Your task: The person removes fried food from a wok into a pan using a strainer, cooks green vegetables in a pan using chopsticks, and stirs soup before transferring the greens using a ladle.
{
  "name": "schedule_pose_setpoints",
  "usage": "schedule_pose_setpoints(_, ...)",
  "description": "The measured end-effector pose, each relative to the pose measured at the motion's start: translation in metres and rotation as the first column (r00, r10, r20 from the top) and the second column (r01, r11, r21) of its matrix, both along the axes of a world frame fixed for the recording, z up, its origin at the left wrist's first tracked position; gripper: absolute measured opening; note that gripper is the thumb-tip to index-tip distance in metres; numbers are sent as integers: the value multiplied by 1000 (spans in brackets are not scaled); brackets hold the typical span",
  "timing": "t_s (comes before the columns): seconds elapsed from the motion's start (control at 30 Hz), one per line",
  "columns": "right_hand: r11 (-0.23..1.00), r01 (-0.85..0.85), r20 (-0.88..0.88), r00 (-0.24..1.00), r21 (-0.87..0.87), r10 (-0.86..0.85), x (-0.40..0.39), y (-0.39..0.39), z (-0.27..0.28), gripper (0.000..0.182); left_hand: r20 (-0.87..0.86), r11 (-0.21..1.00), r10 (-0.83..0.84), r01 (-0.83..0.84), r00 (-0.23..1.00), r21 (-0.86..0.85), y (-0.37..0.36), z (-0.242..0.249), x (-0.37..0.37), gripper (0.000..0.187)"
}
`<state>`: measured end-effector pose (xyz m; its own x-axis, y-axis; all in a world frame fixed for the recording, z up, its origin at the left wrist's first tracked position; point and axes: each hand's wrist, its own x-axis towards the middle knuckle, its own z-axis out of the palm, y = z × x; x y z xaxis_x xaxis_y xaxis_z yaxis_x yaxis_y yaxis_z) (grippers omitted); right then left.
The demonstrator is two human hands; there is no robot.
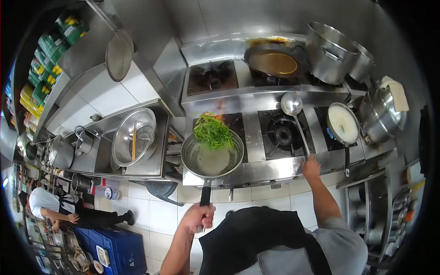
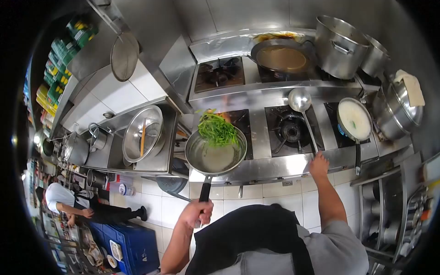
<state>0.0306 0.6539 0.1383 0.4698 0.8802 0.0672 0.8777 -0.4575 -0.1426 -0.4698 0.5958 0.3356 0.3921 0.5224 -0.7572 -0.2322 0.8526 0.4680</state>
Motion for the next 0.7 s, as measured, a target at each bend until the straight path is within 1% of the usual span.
schedule_pose_setpoints(0.03,999,38,-56,998,21,-37,10,1,-3,41,6,1000,-27,27,1000,-11,11,-10,0,25)
schedule_pose_setpoints(0.07,999,35,-61,998,8,-35,25,6,-17,41,46,998,-45,43,998,37,31,-32,-2,26)
schedule_pose_setpoints(0.1,998,36,-130,991,-50,-42,43,16,-41,40,96,997,-20,12,995,82,54,-45,4,28)
schedule_pose_setpoints(0.13,994,39,-202,977,-106,-60,53,20,-58,38,92,997,15,-22,996,77,75,-40,16,29)
schedule_pose_setpoints(0.17,993,46,-213,975,-112,-69,51,17,-49,38,127,992,127,-126,984,-17,83,-20,32,30)
schedule_pose_setpoints(0.2,992,9,-319,947,-122,-48,50,17,-38,38,158,996,73,-82,985,48,72,-28,31,30)
schedule_pose_setpoints(0.23,992,-32,-419,908,-124,-23,45,21,-14,38,189,992,20,-43,982,118,51,-40,28,30)
schedule_pose_setpoints(0.27,972,-38,-690,711,-232,-137,39,27,11,36,97,984,-5,-13,995,180,21,-24,34,31)
schedule_pose_setpoints(0.3,973,-38,-696,705,-228,-135,33,29,13,36,78,993,13,-22,997,117,-4,-16,37,31)
schedule_pose_setpoints(0.33,972,74,-918,322,-221,-233,29,28,13,35,12,996,70,-71,997,47,-18,11,51,32)
schedule_pose_setpoints(0.37,949,172,-962,-123,-264,-245,27,27,13,35,-54,991,127,-129,990,-24,-30,29,64,32)
schedule_pose_setpoints(0.4,975,78,-957,-221,-207,-185,27,28,19,26,-50,994,100,-98,994,47,-25,15,64,31)
schedule_pose_setpoints(0.43,974,57,-957,-209,-218,-202,25,28,23,26,-46,990,86,-81,995,112,-17,-2,66,29)
schedule_pose_setpoints(0.47,984,64,-975,-161,-165,-153,20,27,27,22,-39,984,78,-71,996,162,-2,-21,70,28)
schedule_pose_setpoints(0.5,992,72,-989,-117,-104,-95,14,27,32,18,117,982,124,-139,985,131,13,-38,79,26)
schedule_pose_setpoints(0.53,994,57,-996,-26,-89,-88,10,22,45,17,93,976,138,-151,986,156,6,-41,90,26)
schedule_pose_setpoints(0.57,996,37,-997,-17,-80,-80,8,13,58,17,77,967,156,-168,985,190,4,-43,101,27)
schedule_pose_setpoints(0.6,1000,-18,-984,177,-9,-6,5,0,67,18,36,946,201,-204,979,251,-23,-49,106,25)
schedule_pose_setpoints(0.63,995,-89,-931,358,45,74,5,-13,74,19,142,952,219,-243,965,184,-45,-43,107,25)
schedule_pose_setpoints(0.67,990,-129,-929,359,48,92,5,-24,76,19,122,953,257,-273,959,131,-65,-39,111,25)
schedule_pose_setpoints(0.7,982,-143,-915,364,127,171,5,-32,78,18,103,947,304,-312,947,76,-80,-37,116,24)
